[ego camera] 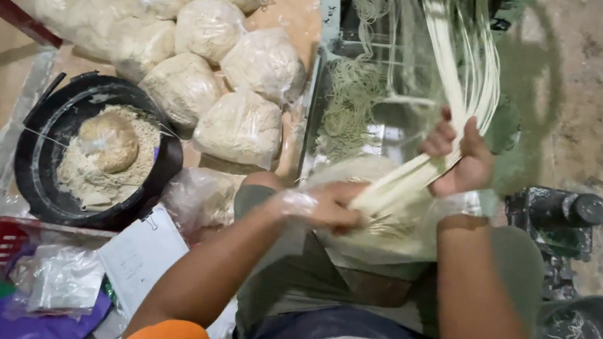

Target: The person takes a plastic bag, fills it with fresh noodles from a noodle cutting machine, and sets the filled bag aside while sitting on the floor next to other bags of noodles.

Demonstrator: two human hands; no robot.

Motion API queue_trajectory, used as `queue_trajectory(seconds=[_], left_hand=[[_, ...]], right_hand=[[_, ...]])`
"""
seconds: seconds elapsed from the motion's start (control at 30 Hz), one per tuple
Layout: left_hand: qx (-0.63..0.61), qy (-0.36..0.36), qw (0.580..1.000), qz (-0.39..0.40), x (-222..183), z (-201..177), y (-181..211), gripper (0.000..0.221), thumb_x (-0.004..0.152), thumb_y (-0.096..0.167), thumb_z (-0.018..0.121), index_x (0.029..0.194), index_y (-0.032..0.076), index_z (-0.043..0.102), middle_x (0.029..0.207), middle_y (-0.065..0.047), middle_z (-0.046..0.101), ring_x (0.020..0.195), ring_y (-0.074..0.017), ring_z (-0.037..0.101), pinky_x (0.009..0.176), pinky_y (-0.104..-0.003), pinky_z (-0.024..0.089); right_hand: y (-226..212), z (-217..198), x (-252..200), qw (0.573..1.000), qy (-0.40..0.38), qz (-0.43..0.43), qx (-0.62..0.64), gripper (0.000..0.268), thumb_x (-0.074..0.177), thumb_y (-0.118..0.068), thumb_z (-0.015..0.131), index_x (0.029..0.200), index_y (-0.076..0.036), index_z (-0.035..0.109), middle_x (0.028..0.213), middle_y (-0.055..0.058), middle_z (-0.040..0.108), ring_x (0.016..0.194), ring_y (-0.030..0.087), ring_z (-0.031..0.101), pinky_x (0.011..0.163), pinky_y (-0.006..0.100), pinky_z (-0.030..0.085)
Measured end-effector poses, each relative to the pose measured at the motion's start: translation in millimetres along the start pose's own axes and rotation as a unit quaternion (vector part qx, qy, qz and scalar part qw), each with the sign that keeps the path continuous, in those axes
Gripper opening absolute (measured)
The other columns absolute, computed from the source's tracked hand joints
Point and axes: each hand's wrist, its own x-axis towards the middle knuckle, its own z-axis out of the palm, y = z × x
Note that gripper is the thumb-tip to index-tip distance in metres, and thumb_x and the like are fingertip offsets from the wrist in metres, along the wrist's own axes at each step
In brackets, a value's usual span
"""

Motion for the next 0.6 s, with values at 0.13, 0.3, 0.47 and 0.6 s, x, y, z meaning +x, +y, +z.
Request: queue_trajectory(seconds=[0.13, 0.3, 0.47, 0.6], left_hand=[[-0.088, 0.026, 0.994, 0.058, 22.7, -51.6, -63.2, 0.039, 0.085, 0.010, 0.065, 0.122, 0.001, 0.069, 0.058, -0.013, 0.063, 0.052, -0.0214, 0.065, 0.046, -0.035, 0.053], [0.162, 0.139, 0.973, 0.087, 55.2, -67.4, -79.6, 0.049, 0.091, 0.035, 0.068, 0.134, 0.011, 0.066, 0.126, -0.021, 0.069, 0.125, -0.0396, 0.062, 0.109, -0.051, 0.045], [-0.166, 0.068, 0.980, 0.086, 110.3, -28.3, -74.2, 0.071, 0.097, 0.076, 0.048, 0.122, 0.015, 0.073, 0.114, -0.012, 0.074, 0.126, -0.0276, 0.063, 0.120, -0.049, 0.035], [-0.454, 0.040, 0.887, 0.069, 138.0, -13.5, -48.9, 0.080, 0.093, 0.076, 0.055, 0.111, -0.001, 0.066, 0.085, -0.020, 0.063, 0.072, -0.0321, 0.068, 0.068, -0.039, 0.059]], right_hand=[[-10.8, -16.7, 19.9, 0.991, 0.104, -0.078, -0.010, 0.038, 0.105, -0.027, 0.059, 0.130, 0.002, 0.060, 0.086, -0.003, 0.055, 0.072, 0.009, 0.054, 0.073, 0.028, 0.047], [39.6, 32.1, 10.5, 0.983, 0.180, -0.034, -0.024, 0.022, 0.103, -0.022, 0.063, 0.094, -0.002, 0.063, 0.073, 0.001, 0.056, 0.063, 0.014, 0.056, 0.067, 0.029, 0.047], [83.8, 75.9, -6.7, 0.973, 0.129, 0.017, -0.188, 0.013, 0.099, -0.013, 0.064, 0.095, -0.001, 0.062, 0.070, 0.010, 0.060, 0.056, 0.022, 0.063, 0.058, 0.038, 0.057], [95.3, 58.2, -19.7, 0.946, 0.120, 0.046, -0.296, 0.021, 0.097, -0.016, 0.072, 0.086, -0.003, 0.060, 0.060, 0.009, 0.051, 0.050, 0.025, 0.060, 0.048, 0.035, 0.050]])
